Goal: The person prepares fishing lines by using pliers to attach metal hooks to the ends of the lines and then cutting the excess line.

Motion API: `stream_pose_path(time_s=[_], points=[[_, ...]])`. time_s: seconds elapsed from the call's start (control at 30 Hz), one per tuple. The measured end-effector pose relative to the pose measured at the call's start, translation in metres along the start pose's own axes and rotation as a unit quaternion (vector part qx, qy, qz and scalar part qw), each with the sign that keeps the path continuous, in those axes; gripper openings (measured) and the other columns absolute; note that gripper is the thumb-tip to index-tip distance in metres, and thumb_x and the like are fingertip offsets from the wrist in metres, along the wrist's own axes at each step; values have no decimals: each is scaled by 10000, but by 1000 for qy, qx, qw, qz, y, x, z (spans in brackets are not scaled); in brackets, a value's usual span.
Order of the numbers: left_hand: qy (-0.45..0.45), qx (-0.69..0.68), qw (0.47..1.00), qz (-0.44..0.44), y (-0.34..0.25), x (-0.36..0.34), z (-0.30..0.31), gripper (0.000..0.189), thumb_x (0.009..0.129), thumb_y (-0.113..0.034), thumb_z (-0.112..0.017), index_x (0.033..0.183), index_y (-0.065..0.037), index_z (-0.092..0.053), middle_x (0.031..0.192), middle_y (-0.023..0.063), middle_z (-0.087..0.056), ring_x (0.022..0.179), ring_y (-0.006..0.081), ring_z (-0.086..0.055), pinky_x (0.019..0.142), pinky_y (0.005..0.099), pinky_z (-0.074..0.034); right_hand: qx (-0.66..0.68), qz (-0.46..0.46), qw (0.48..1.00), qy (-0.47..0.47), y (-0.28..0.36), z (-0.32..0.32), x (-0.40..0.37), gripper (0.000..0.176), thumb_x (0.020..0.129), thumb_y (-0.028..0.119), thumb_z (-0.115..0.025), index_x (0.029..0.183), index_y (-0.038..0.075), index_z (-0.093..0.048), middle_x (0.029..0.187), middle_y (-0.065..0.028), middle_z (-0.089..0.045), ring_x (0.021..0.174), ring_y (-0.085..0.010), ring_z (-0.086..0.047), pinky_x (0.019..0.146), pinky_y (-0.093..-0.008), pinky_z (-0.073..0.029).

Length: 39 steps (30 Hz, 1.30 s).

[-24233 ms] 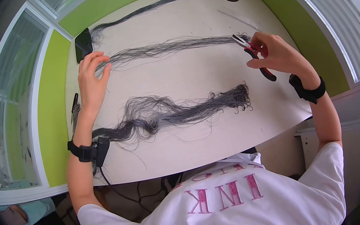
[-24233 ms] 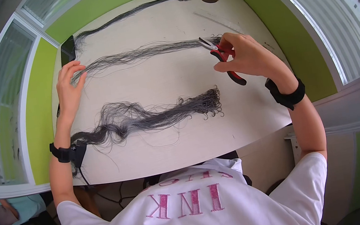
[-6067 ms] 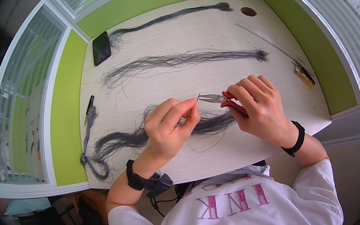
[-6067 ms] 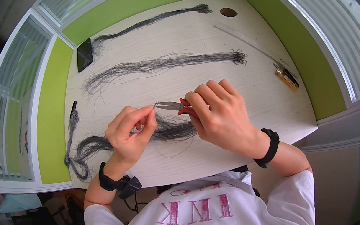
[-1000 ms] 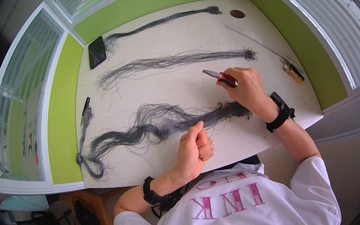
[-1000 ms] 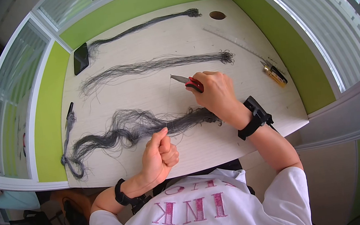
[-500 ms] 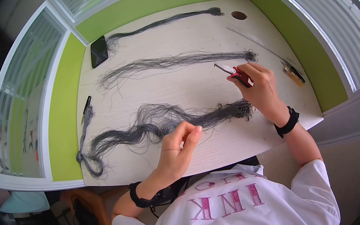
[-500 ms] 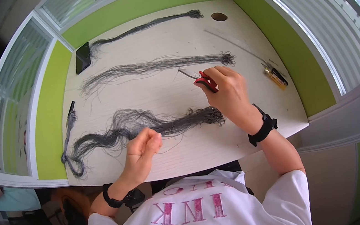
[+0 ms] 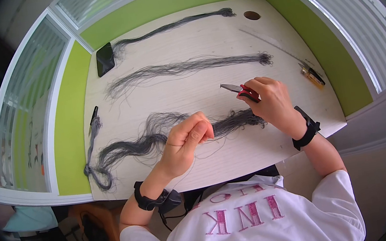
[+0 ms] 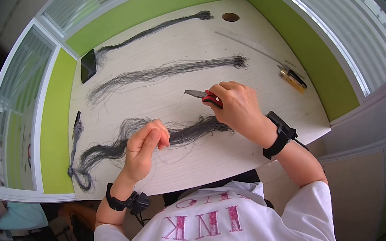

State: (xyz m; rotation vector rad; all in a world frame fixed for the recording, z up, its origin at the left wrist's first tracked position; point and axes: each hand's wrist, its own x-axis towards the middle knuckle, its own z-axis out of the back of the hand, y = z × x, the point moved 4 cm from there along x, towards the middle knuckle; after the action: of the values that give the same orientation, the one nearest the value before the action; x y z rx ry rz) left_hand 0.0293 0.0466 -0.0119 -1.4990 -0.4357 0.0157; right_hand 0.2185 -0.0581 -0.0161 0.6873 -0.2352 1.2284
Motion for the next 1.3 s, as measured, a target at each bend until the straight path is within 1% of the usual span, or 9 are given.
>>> stream_pose_path(time_s=[0.17, 0.7, 0.87, 0.97, 1.1, 1.13, 1.17, 1.2, 1.3], points=[[-24, 155, 987, 32, 7, 1, -9, 300, 1026, -160, -440, 786, 5, -513, 706, 33, -505, 672, 114, -463, 639, 255, -391, 1, -17, 999, 27, -6, -7, 1, 151, 759, 180, -754, 823, 64, -681, 731, -76, -650, 668, -285, -629, 556, -398, -483], [-19, 189, 982, 10, 19, 1, -12, 278, 1009, -134, -477, 773, 11, -511, 679, 51, -498, 628, 135, -486, 580, 275, -391, -43, -20, 997, 59, -13, -21, -1, 152, 763, 202, -747, 825, 73, -696, 725, -82, -656, 648, -300, -641, 553, -401, -495], [-113, 404, 903, -98, -13, 7, 3, 218, 987, -134, -512, 919, 45, -615, 1084, 147, -608, 829, 183, -585, 674, 284, -471, 21, -48, 998, 37, -20, 2, 4, 169, 741, 180, -774, 801, 48, -688, 707, -97, -652, 627, -316, -625, 555, -397, -477], [-185, 469, 843, -186, -30, 14, 12, 248, 986, -141, -511, 970, 67, -645, 1338, 209, -502, 1003, 200, -601, 730, 279, -503, -37, -81, 996, 26, -29, 15, 6, 182, 731, 182, -784, 798, 44, -686, 719, -96, -656, 636, -315, -626, 565, -397, -477], [-78, 270, 927, -249, -52, 8, 10, 277, 995, -174, -525, 1038, 74, -640, 1225, 189, -597, 875, 174, -644, 652, 305, -533, -159, -106, 982, -3, -57, 25, 12, 193, 727, 209, -786, 790, 57, -686, 739, -97, -661, 666, -311, -636, 597, -392, -492], [62, 127, 988, -54, -43, 8, 18, 288, 1002, -189, -517, 1020, 67, -648, 1089, 165, -649, 785, 148, -636, 615, 283, -513, -159, -106, 981, -1, -64, 27, 14, 193, 727, 209, -786, 790, 57, -686, 739, -97, -661, 666, -311, -636, 597, -392, -492], [198, -27, 969, 144, -35, -1, 21, 301, 1009, -205, -510, 1003, 59, -656, 954, 142, -701, 695, 122, -628, 578, 260, -494, -183, -121, 976, 1, -72, 31, 16, 190, 728, 205, -784, 791, 55, -685, 737, -105, -662, 680, -319, -642, 608, -399, -496], [191, -1, 952, 238, -31, -1, 34, 296, 1009, -212, -519, 929, 36, -660, 679, 60, -669, 569, 73, -571, 542, 204, -444, -207, -134, 969, 3, -81, 34, 18, 187, 728, 201, -781, 792, 54, -685, 735, -113, -664, 693, -327, -648, 619, -406, -501], [29, 107, 967, 230, -8, 6, 101, 310, 1007, -241, -526, 835, -7, -635, 579, -25, -515, 521, 28, -441, 502, 182, -339, -235, -163, 958, 20, -105, 38, 20, 178, 724, 186, -779, 792, 51, -687, 736, -132, -668, 725, -348, -660, 650, -432, -508]])
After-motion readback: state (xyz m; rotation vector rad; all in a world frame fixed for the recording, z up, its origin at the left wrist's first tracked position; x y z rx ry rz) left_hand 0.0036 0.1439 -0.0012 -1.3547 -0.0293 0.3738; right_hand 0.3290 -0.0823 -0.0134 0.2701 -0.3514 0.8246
